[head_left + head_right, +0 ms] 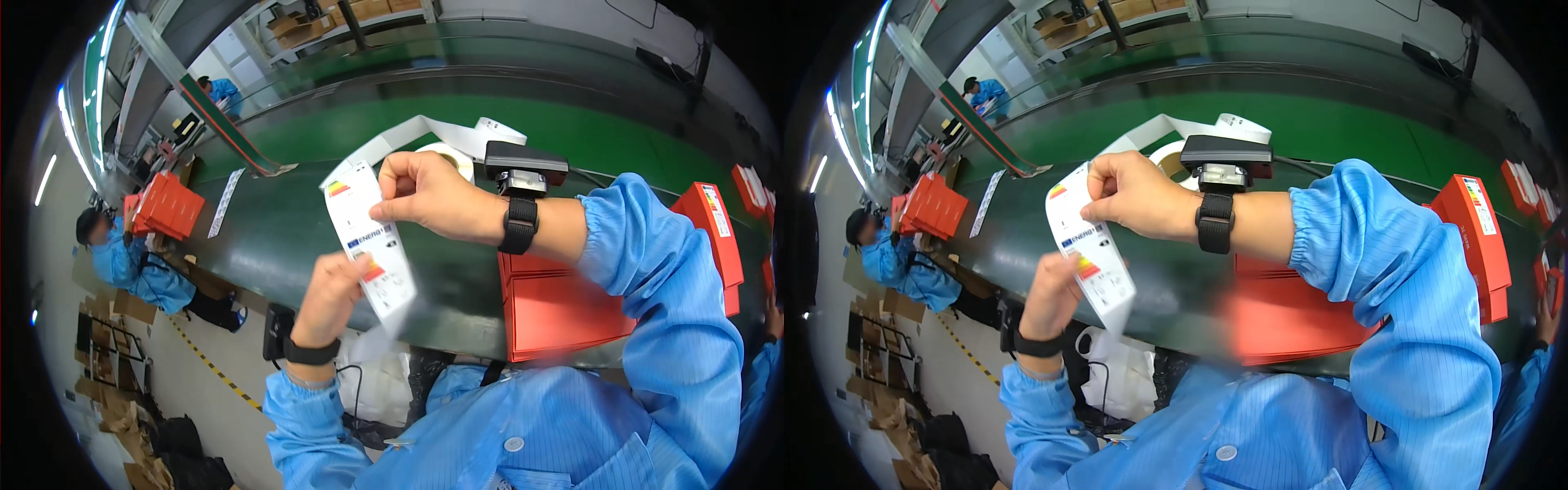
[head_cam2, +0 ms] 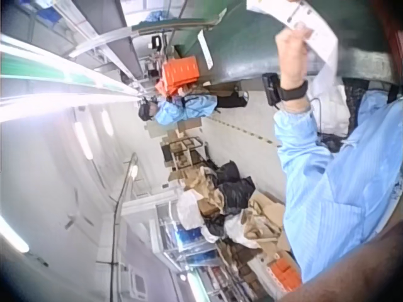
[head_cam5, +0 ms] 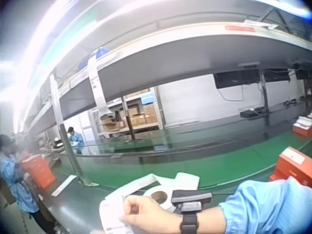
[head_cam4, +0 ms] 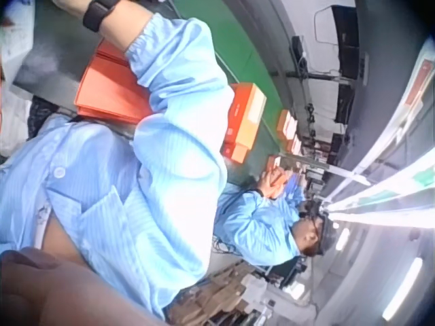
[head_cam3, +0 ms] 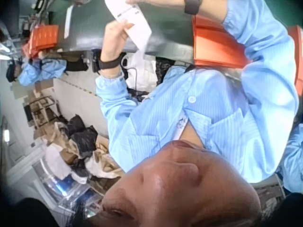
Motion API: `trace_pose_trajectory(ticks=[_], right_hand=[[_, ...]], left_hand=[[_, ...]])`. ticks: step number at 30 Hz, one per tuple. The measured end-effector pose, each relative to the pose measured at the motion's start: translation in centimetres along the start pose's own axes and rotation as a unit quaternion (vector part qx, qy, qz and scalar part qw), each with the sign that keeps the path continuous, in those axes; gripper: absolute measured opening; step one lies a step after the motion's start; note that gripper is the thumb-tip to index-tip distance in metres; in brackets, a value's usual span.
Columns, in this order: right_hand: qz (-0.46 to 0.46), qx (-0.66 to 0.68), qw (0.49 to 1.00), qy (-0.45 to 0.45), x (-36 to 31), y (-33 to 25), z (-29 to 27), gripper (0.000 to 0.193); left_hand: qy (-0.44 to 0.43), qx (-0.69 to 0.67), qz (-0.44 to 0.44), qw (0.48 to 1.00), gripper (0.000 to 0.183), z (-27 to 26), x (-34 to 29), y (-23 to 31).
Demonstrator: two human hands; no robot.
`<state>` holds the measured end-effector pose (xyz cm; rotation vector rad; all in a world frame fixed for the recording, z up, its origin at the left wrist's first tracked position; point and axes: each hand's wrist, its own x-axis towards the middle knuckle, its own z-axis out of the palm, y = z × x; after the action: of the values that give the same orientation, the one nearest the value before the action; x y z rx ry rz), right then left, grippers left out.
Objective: Applying energy efficiency labels to red smartphone boxes on a production line.
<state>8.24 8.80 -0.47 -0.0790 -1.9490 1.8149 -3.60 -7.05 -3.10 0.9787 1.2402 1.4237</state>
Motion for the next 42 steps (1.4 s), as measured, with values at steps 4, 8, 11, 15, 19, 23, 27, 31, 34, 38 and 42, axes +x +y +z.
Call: trace_pose_trajectory(ticks=[4, 8, 11, 15, 19, 23, 27, 31, 34, 38, 42], right_hand=[[-0.15, -0.316, 0.936, -0.044, -2.6, -0.3, -0.7, 0.032], [-0.156, -0.366, 0.917, -0.025, -5.3, -0.4, -0.9, 0.032], [-0.173, -0.355, 0.915, -0.086, -6.5, -0.6, -1.5, 0.03], [-0.244, -0.41, 0.867, -0.145, -7.9, -0.3, -1.9, 0.028], [-0.393, -0.543, 0.74, -0.06, -8.3, -0.1, -1.9, 0.022], [-0.453, -0.622, 0.639, -0.024, -8.5, -1.1, -1.4, 0.03], [-0.464, -0.642, 0.61, -0.025, -8.5, -1.5, -1.3, 0.031], [-0.44, -0.573, 0.69, -0.048, -9.1, -1.6, -1.5, 0.028], [-0.398, -0.433, 0.807, -0.056, -9.9, -2.5, -2.3, 0.017], [-0.24, -0.09, 0.962, 0.092, -10.5, -4.8, -5.4, 0.016], [0.025, 0.025, 0.999, 0.03, -11.1, -6.1, -9.7, 0.02]], left_hand=[[0.047, -0.032, 0.014, 0.998, 0.027, 1.6, -1.1, -2.2], [0.054, -0.024, 0.066, 0.996, 0.027, 3.7, -1.6, -3.1], [-0.044, -0.146, 0.055, 0.987, 0.029, 4.7, -1.4, -3.3], [-0.034, -0.391, -0.105, 0.914, 0.053, 6.2, -1.0, -3.5], [0.031, -0.4, -0.123, 0.908, 0.037, 7.1, -1.2, -3.3], [0.045, -0.373, -0.096, 0.922, 0.032, 7.3, -1.3, -3.0], [0.058, -0.381, -0.082, 0.919, 0.029, 7.3, -1.2, -2.9], [0.095, -0.352, -0.074, 0.928, 0.034, 7.8, -0.5, -3.1], [0.091, -0.305, -0.075, 0.945, 0.04, 6.7, 0.8, -2.9], [0.196, -0.147, 0.046, 0.968, 0.048, 3.9, 2.9, -3.1], [0.2, -0.121, 0.099, 0.967, 0.054, 2.8, 3.0, -3.7]])
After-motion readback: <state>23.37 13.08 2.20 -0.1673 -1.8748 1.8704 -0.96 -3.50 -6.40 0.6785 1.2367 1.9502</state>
